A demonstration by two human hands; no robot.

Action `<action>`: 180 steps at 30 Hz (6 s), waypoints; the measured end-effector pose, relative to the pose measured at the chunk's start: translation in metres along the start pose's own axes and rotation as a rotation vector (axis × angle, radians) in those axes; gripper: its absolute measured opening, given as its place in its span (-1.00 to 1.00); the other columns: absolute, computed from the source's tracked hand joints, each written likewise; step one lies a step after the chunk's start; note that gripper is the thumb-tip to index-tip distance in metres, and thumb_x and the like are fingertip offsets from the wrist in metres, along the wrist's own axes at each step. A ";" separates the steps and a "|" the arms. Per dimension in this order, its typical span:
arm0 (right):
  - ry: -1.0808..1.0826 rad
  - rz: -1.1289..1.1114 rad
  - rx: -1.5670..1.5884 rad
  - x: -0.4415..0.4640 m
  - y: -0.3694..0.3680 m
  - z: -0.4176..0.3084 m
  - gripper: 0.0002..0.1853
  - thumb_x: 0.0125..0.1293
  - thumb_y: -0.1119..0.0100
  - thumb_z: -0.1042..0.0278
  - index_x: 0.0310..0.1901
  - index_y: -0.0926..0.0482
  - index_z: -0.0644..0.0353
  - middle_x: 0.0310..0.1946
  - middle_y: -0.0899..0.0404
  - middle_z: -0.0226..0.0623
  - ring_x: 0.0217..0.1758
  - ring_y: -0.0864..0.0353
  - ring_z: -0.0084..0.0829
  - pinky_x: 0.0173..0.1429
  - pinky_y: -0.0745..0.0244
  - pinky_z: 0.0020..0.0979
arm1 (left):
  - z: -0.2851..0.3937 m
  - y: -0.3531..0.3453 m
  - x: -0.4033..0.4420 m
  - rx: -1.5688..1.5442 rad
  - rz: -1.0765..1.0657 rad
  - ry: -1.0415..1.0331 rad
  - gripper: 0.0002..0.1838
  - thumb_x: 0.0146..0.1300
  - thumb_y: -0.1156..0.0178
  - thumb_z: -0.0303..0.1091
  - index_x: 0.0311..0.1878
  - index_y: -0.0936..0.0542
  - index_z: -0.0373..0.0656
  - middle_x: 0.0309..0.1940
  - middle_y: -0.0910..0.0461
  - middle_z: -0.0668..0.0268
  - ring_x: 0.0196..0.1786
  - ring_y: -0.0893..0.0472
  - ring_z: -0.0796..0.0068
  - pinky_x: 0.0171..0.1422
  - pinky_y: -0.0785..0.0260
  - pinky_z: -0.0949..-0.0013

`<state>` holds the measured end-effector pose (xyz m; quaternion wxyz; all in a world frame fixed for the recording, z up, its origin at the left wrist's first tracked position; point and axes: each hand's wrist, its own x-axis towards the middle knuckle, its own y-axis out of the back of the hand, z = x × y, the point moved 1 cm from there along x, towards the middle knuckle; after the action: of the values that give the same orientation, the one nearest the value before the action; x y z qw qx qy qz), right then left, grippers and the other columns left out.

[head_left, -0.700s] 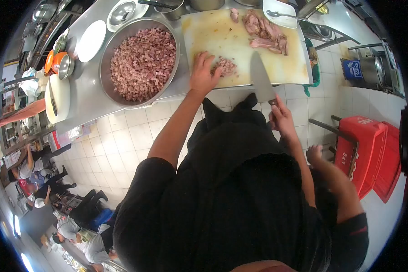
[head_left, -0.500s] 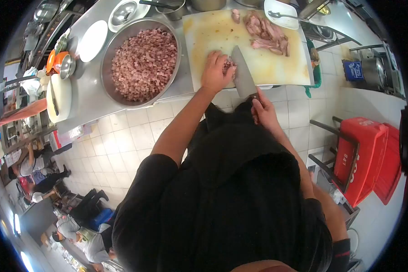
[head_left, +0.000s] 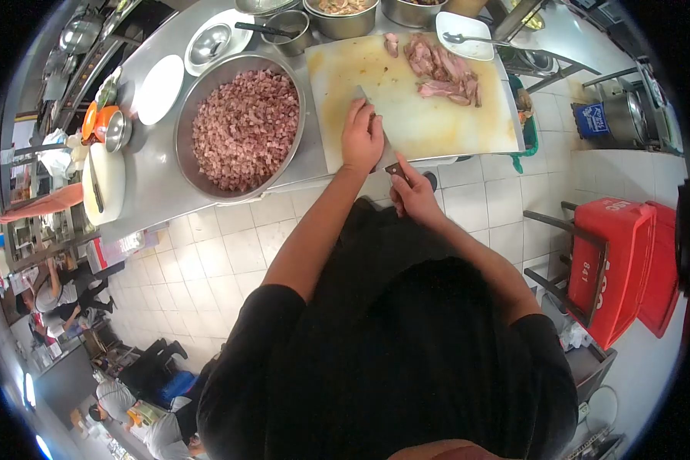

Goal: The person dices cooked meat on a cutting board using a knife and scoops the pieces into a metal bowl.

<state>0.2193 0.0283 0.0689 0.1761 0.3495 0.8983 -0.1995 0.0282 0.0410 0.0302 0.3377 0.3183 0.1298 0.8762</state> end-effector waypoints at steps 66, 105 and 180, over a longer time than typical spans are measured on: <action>-0.120 -0.080 -0.254 0.012 0.150 -0.071 -0.36 0.60 -0.18 0.41 0.66 -0.35 -0.11 -0.42 -0.42 -0.53 -0.53 -0.36 -0.66 -0.59 -0.34 -0.46 | -0.066 0.011 0.050 0.420 -0.379 0.006 -0.72 0.18 -0.22 -0.55 -0.05 -0.77 -0.19 -0.09 -0.67 -0.05 0.02 -0.66 -0.19 0.15 -0.57 -0.06; 0.229 0.056 -1.167 0.016 0.139 -0.083 -0.41 0.52 -0.15 0.19 0.57 -0.42 -0.20 -0.30 -0.77 0.03 -0.27 -0.79 0.13 -0.08 -0.69 0.14 | 0.000 0.159 0.087 0.708 0.249 -0.203 -0.80 0.38 -0.30 -0.37 -0.03 -0.78 -0.22 -0.06 -0.78 0.02 0.07 -0.70 -0.12 0.27 -0.50 -0.06; 0.368 -0.020 -1.212 -0.027 0.158 -0.100 -0.46 0.45 -0.33 0.29 0.44 -0.54 0.01 -0.15 -0.78 0.12 -0.06 -0.78 0.21 0.07 -0.67 0.09 | 0.017 0.008 -0.003 0.262 -0.295 -0.181 -0.76 0.16 -0.35 -0.55 -0.08 -0.64 -0.15 -0.14 -0.62 0.13 0.00 -0.63 -0.07 0.11 -0.52 0.01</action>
<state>0.3306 0.1679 0.1305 0.1834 0.2078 0.8706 0.4066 0.0365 0.0332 0.0456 0.4284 0.4142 0.2569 0.7609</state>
